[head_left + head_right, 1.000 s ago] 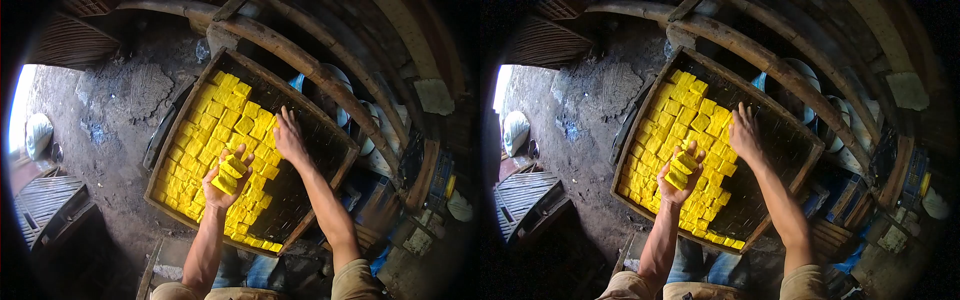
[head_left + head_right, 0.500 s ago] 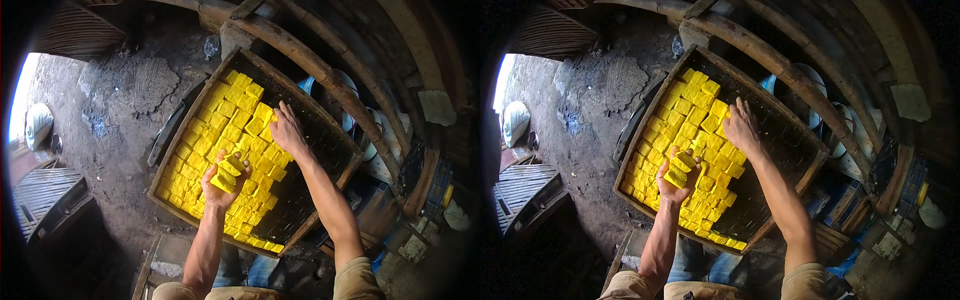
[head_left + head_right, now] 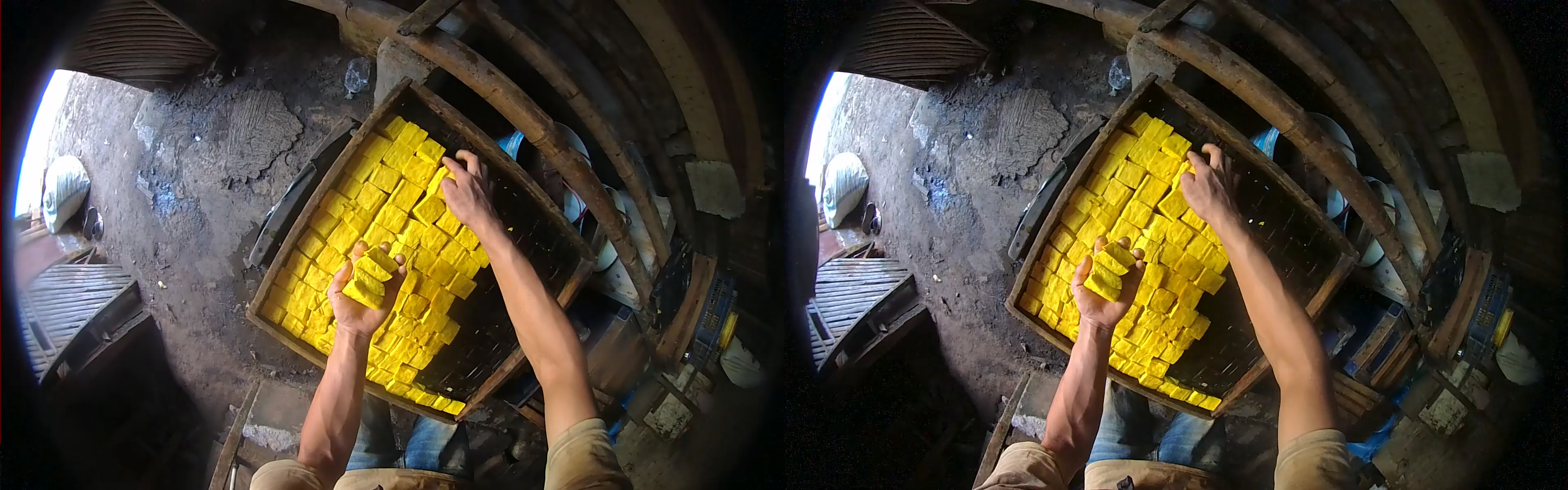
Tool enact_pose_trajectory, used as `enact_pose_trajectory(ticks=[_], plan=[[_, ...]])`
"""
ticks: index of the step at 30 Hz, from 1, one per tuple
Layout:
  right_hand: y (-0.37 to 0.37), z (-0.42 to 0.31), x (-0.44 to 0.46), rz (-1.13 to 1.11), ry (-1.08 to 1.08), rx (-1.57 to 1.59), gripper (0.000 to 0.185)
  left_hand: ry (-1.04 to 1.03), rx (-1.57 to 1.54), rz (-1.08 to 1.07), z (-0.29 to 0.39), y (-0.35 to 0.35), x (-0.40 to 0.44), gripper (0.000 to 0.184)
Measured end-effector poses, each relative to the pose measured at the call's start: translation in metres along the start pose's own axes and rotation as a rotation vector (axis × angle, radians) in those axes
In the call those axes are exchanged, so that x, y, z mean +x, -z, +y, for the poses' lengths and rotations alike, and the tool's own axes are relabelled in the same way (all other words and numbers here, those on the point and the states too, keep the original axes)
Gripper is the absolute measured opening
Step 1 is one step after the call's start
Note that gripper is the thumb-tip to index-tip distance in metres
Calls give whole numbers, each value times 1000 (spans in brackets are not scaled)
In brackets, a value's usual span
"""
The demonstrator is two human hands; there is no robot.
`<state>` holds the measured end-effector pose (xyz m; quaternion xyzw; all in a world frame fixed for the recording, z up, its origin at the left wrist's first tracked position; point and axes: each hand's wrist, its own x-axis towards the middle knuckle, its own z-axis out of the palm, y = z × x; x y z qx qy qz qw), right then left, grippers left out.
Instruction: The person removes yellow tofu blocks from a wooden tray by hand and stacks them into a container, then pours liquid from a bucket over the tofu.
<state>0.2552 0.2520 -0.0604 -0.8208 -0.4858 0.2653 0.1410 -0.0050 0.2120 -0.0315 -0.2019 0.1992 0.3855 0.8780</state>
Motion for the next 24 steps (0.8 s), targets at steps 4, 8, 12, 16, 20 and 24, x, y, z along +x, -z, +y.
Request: enact_pose_trajectory(ticks=[4, 8, 12, 16, 20, 24], plan=[[-20, -6, -23, 81, 124, -7, 46, -1, -23, -3, 3, 2, 7, 46], [-2, -20, -26, 10, 253, -10, 37, -61, -96, 96, -4, -1, 21, 47], [17, 3, -20, -74, 286, 258, 31, -68, -99, 75, -16, -10, 28, 39], [37, -21, -83, -36, 392, 483, 32, -92, -89, 51, -34, -4, 32, 39], [18, -57, -162, -47, 252, 293, 48, -185, 120, 111, -74, 20, 17, 51], [32, -3, -172, -52, -21, 550, 52, -105, -94, 210, -80, 27, -16, 53]])
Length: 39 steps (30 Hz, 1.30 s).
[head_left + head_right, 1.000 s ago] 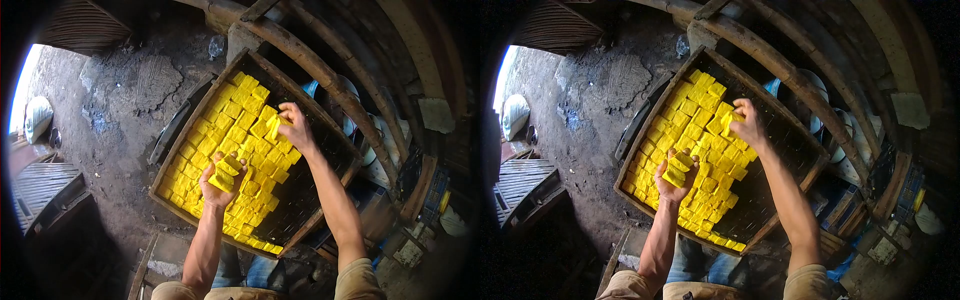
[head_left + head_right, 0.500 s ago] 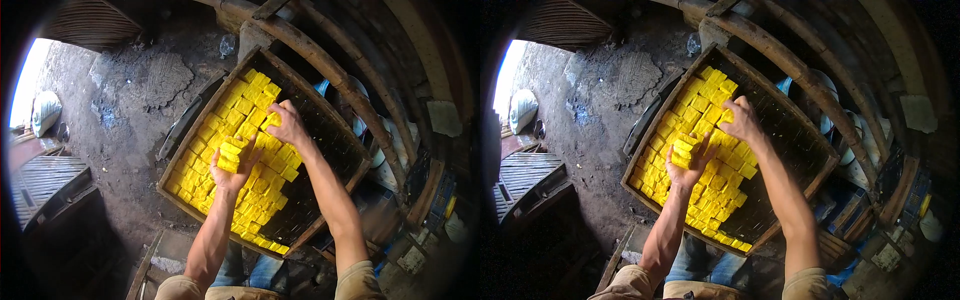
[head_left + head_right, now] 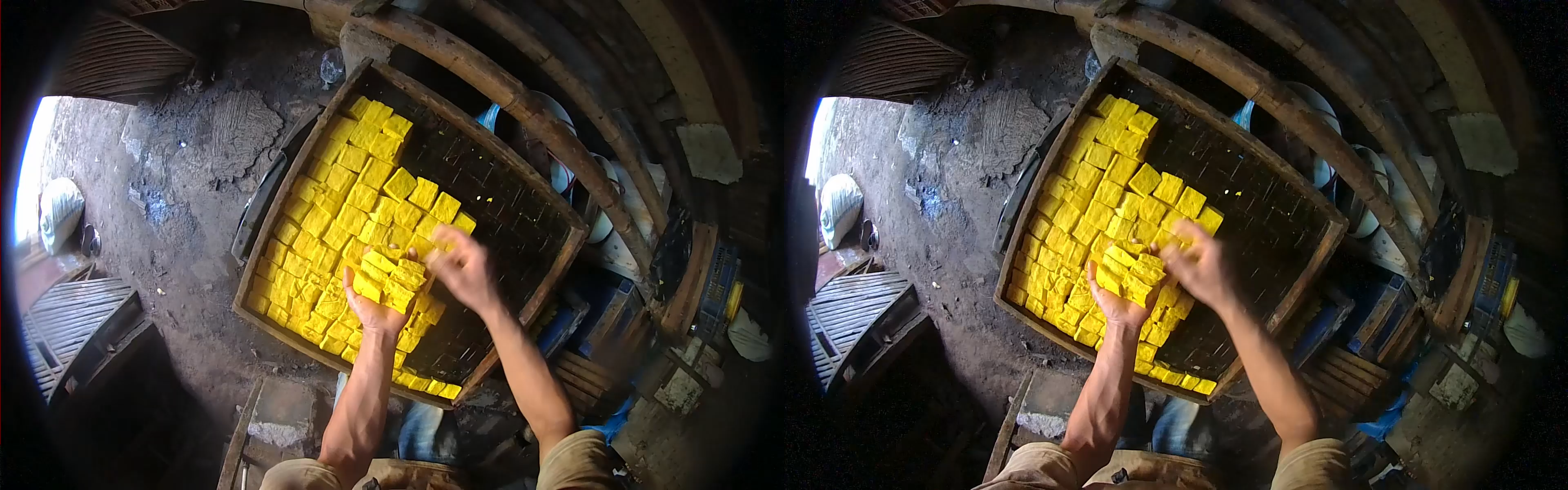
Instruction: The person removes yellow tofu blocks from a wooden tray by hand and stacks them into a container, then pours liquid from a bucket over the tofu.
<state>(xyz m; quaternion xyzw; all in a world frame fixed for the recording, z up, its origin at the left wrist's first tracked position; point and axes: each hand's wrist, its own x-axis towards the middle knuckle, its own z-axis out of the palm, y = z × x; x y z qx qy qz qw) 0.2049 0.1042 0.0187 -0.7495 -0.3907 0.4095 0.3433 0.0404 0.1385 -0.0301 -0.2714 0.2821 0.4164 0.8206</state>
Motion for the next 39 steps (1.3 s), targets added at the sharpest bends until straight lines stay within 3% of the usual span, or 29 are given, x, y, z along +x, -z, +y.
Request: enact_pose_trajectory(ticks=[1, 3, 5, 10, 13, 14, 15, 17, 21, 23, 25, 26, 29, 31, 34, 37, 38, 39], plan=[[7, 31, 8, 198, 181, -311, 48, 0, 2, 4, 2, 3, -5, 53], [7, 61, 18, 382, 188, -675, 40, 63, 75, -50, 4, 7, -9, 54], [-17, 82, 14, 422, 277, -695, 38, 45, 85, -16, 6, -1, -13, 50], [-6, 53, 8, 414, 176, -332, 26, 39, 166, -75, 25, -15, -31, 53], [8, 44, 27, 319, 241, -178, 30, 10, 182, -72, 40, -9, -35, 53], [5, 50, 38, 255, 86, -22, 31, -15, 181, -40, 42, -7, -35, 51], [3, 52, 51, 257, 87, -24, 31, -39, 179, -9, 44, -6, -34, 49], [-2, 51, 70, 319, 244, -329, 32, -43, 177, -11, 45, -5, -37, 50], [-27, 44, 51, 320, 271, -803, 41, -20, 183, -19, 51, -2, -45, 53], [-33, 54, 38, 258, 306, -570, 43, 5, 156, -46, 53, -2, -43, 51], [-20, 41, 37, 213, 129, -356, 44, -8, 179, -40, 56, -3, -42, 52], [-15, 44, 45, 271, 173, -323, 41, -15, 209, -32, 57, -3, -41, 52], [-4, 11, 73, 134, 91, -189, 40, 4, 217, -81, 59, -11, -42, 55], [-7, 7, 92, 30, -6, -209, 42, 3, 218, -67, 59, -6, -39, 58], [-24, 14, 100, 200, 234, -715, 47, 4, 269, -11, 61, -12, -40, 58], [-46, 38, 79, 207, 283, -699, 48, 36, 276, 44, 66, -9, -40, 62], [-45, 44, 77, 267, 441, -687, 45, 37, 311, 26, 66, -12, -41, 66], [-40, 37, 76, 264, 447, -689, 45, 33, 306, 24, 66, -15, -42, 66]])
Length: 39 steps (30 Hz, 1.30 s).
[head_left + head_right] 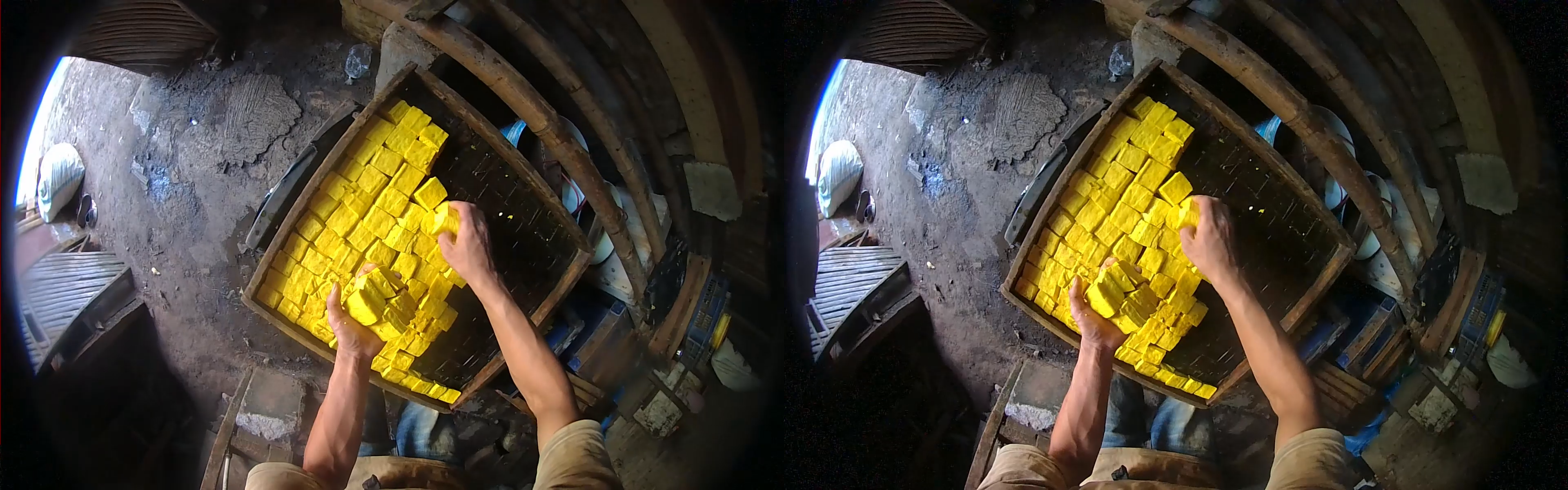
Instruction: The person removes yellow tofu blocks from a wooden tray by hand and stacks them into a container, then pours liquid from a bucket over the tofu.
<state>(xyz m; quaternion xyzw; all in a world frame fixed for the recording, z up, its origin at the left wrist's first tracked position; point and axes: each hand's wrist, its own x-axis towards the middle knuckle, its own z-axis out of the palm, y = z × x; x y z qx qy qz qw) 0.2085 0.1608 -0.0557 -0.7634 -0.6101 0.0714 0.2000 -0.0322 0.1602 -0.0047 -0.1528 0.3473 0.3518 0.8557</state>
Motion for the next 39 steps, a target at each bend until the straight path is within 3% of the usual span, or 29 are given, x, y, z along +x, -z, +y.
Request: enact_pose_trajectory(ticks=[2, 4, 6, 8, 9, 10, 12, 15, 16, 18, 20, 22, 24, 26, 27, 30, 32, 34, 35, 36, 38, 39], plan=[[21, -7, 8, -211, -410, 419, 40, 5, 30, -85, 3, -4, -2, 68], [23, 3, 19, -143, -513, 676, 42, -19, 65, -104, 5, -7, -1, 68], [27, -6, 31, -106, -588, 938, 44, -42, 218, 8, 5, -1, 2, 65], [7, -5, 44, -181, -586, 839, 44, -25, 211, 8, 4, 2, 4, 66], [-10, -3, 48, -192, -572, 594, 44, -6, 191, 25, 3, 1, 6, 66], [-14, -6, 50, -242, -422, 219, 48, 12, 172, 44, 4, 0, 5, 65], [-23, -25, 47, -125, -459, -24, 56, 31, 152, 53, 8, -5, 4, 65], [-61, -28, 26, -32, -287, -9, 62, 37, 160, 53, 12, -13, 5, 64], [-42, -43, 33, -34, -287, 1, 62, 30, 164, 59, 12, -13, 7, 64], [-6, -68, 43, -390, -332, 27, 58, 88, 122, 79, 16, -8, 9, 62], [-15, -32, 52, -495, -309, 304, 46, 113, 135, 82, 17, -9, 13, 58], [-9, 0, 63, -625, -448, 891, 42, 157, 164, 65, 17, -6, 17, 58], [47, -30, 55, -616, -511, 1073, 43, 170, 178, 120, 11, -22, 12, 59], [80, -61, 35, -416, -201, 1332, 45, 247, 200, 124, 2, -27, 10, 63], [82, -69, 22, -364, -113, 1267, 47, 302, 255, 82, 0, -24, 10, 65], [88, -84, -17, -292, 151, 940, 52, 199, 325, 194, -22, -43, -2, 70], [89, -87, -44, -455, 281, 614, 59, 360, 127, 9, -24, -24, 0, 69], [97, -82, -58, -437, 277, 651, 65, 442, -26, -37, -30, -13, -5, 66], [93, -64, -61, -391, 233, 763, 69, 434, 67, -26, -32, 2, -6, 64], [89, -48, -66, -298, 43, 877, 55, 470, -42, -35, -32, 10, -9, 62], [43, -8, -82, 76, -236, 580, 41, 408, -19, -42, -37, 19, -12, 62], [30, -3, -85, 78, -240, 581, 41, 410, -16, -40, -37, 21, -14, 62]])
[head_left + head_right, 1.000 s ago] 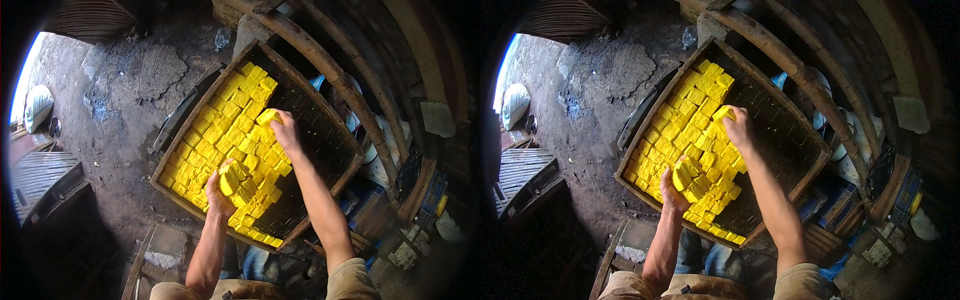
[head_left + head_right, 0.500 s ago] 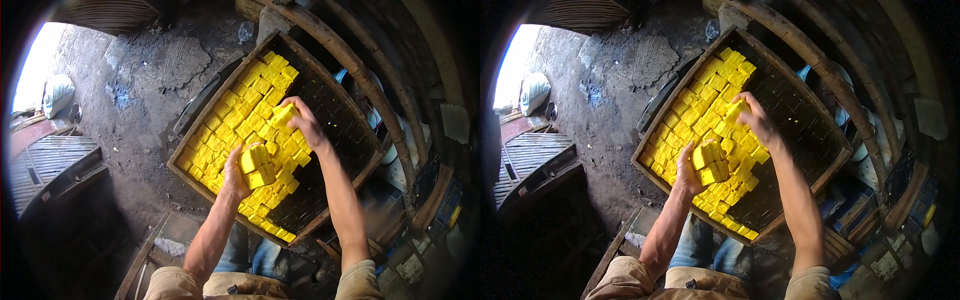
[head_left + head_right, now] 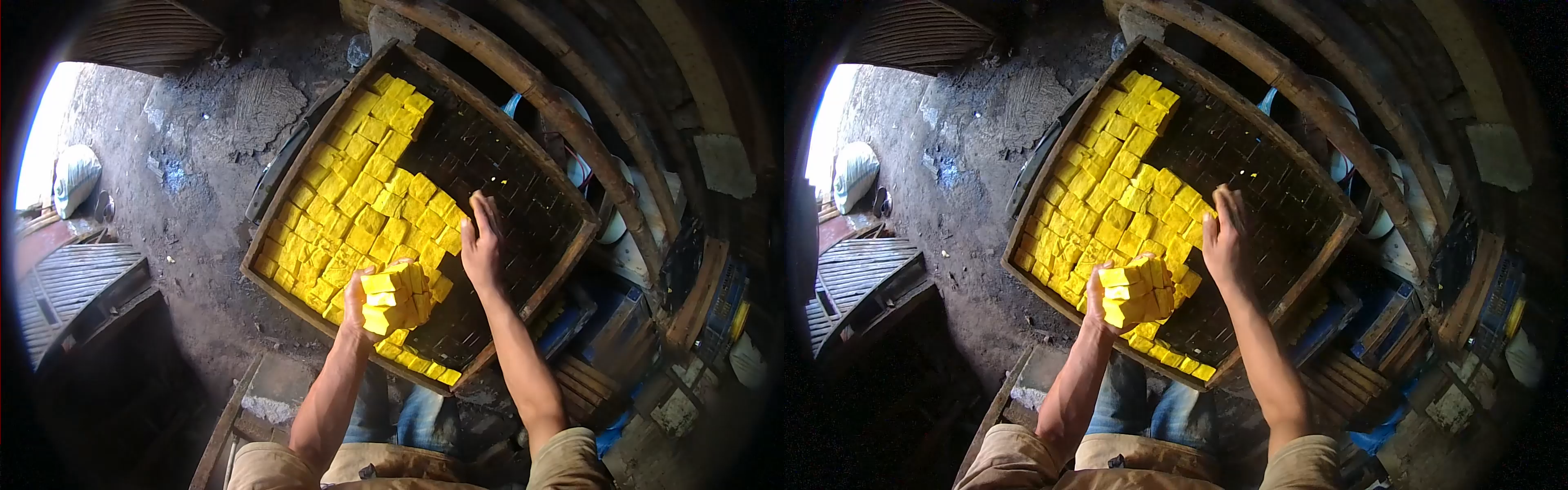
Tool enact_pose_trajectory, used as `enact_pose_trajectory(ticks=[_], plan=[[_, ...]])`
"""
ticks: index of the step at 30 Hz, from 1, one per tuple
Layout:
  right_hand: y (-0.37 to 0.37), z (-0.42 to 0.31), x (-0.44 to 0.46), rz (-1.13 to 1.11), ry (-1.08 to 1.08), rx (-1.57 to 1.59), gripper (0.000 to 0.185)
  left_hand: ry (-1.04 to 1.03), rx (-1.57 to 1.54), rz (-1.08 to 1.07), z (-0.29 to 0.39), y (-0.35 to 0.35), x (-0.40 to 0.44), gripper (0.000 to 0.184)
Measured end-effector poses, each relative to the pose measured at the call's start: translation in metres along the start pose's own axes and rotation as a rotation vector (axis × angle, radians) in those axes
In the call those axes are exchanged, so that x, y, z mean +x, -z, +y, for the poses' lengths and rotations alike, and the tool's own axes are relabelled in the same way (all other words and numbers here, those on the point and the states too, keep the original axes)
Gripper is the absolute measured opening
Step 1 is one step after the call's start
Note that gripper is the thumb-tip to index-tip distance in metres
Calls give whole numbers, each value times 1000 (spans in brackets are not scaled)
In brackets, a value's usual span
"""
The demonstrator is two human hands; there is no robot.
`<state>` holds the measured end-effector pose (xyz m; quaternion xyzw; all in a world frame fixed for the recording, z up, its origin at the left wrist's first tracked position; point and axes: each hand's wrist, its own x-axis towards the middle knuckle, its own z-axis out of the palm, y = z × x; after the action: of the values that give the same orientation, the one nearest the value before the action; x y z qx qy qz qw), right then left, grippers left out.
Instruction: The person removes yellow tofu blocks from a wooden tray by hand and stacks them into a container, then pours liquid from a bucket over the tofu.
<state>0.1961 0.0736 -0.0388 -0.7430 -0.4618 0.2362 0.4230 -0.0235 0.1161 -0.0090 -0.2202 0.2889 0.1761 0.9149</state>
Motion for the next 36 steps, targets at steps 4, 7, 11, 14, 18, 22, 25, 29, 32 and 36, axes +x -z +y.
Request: enact_pose_trajectory(ticks=[4, 7, 11, 14, 18, 22, 25, 29, 32, 36], plan=[[-25, 7, -12, 71, 72, -517, 30, -54, 116, -49, 3, 5, -6, 68], [-17, -8, -8, 105, -144, -268, 24, -78, 166, -60, 4, -12, -14, 71], [-12, -8, 24, 25, -109, -37, 24, -160, 148, -39, 8, -4, -24, 69], [-29, -11, 40, 35, 49, -337, 32, -190, 128, -33, 11, -2, -28, 68], [-54, -17, 19, 50, 132, -691, 38, -214, 119, 4, 14, 7, -37, 68], [-35, -12, 20, -48, -194, -122, 41, -214, 92, -33, 19, 3, -42, 67], [-25, -18, 39, -112, -204, 69, 39, -217, 79, -52, 23, 7, -43, 67], [-48, -27, 66, -151, 3, -318, 40, -222, 89, -34, 26, 1, -45, 67], [-71, -20, 58, -28, 100, -732, 46, -238, 91, -26, 30, -1, -50, 67], [-70, -19, 47, -90, 62, -460, 46, -248, 62, 6, 32, 0, -56, 67]])
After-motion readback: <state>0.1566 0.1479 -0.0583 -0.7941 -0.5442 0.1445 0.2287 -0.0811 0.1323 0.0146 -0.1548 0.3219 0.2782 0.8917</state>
